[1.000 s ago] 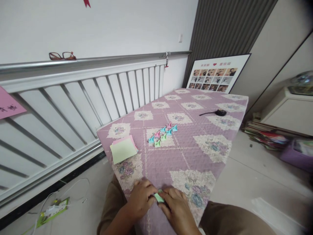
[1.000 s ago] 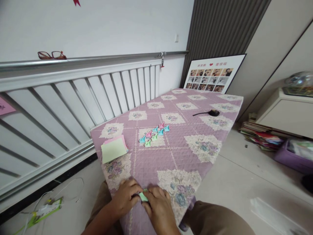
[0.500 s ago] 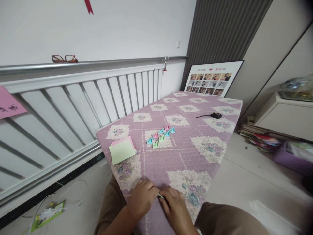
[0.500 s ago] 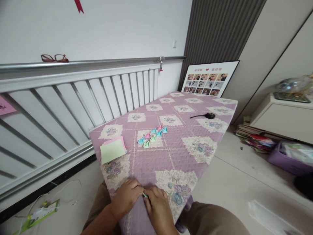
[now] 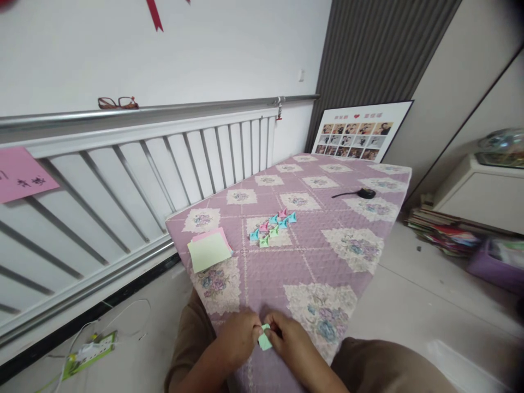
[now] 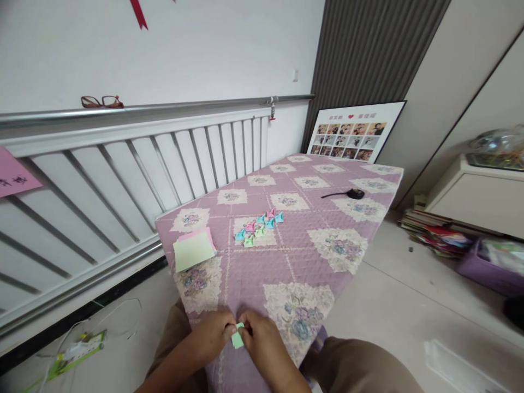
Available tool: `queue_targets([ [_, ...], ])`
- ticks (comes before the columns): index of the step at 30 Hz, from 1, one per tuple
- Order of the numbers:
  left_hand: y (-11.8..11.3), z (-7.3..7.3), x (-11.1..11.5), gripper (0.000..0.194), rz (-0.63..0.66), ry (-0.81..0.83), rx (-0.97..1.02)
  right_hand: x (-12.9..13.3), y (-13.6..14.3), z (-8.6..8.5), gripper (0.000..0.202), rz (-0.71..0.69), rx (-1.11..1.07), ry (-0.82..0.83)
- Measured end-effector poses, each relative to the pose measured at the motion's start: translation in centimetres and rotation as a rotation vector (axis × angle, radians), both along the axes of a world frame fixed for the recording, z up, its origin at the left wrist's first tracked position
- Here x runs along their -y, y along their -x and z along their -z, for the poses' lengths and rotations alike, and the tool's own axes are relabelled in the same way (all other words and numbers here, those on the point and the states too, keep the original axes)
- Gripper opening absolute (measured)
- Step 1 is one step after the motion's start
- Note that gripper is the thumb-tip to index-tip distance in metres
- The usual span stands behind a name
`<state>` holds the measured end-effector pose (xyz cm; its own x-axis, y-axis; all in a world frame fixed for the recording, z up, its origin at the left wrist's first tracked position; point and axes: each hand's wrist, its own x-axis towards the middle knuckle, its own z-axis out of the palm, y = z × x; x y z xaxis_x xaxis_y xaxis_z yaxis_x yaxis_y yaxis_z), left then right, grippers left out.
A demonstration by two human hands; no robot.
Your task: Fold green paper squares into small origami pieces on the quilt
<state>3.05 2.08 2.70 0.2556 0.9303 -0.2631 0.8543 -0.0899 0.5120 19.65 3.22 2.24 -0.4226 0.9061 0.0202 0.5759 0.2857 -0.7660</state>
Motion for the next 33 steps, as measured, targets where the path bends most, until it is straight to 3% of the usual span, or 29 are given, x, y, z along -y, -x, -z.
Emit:
queue_targets([
  [10,0.5,0.6,-0.5,0.011,-0.006,-0.014,-0.054,-0.8,0.4,-0.4,0.018,-0.069,0.181,-0.115],
  [16,0.2,0.5,0.1,0.016,-0.052,-0.082,-0.069,-1.1,0.6,-0.4,0.018,-0.055,0.26,-0.099],
  [19,0.0,1.6,1.1,0.009,0.007,-0.211,-0.087,-1.3,0.7,-0.2,0.017,-0.063,0.271,-0.071],
  [25,-0.6,4.6,3.2,0.015,0.129,-0.528,-0.185,-1.9,0.7,0.0,0.017,-0.087,0.271,-0.029],
  [33,-0.7,4.6,4.4,0.015,0.079,-0.847,-0.221,-2.6,0.6,-0.2,0.016,-0.113,0.276,0.012],
])
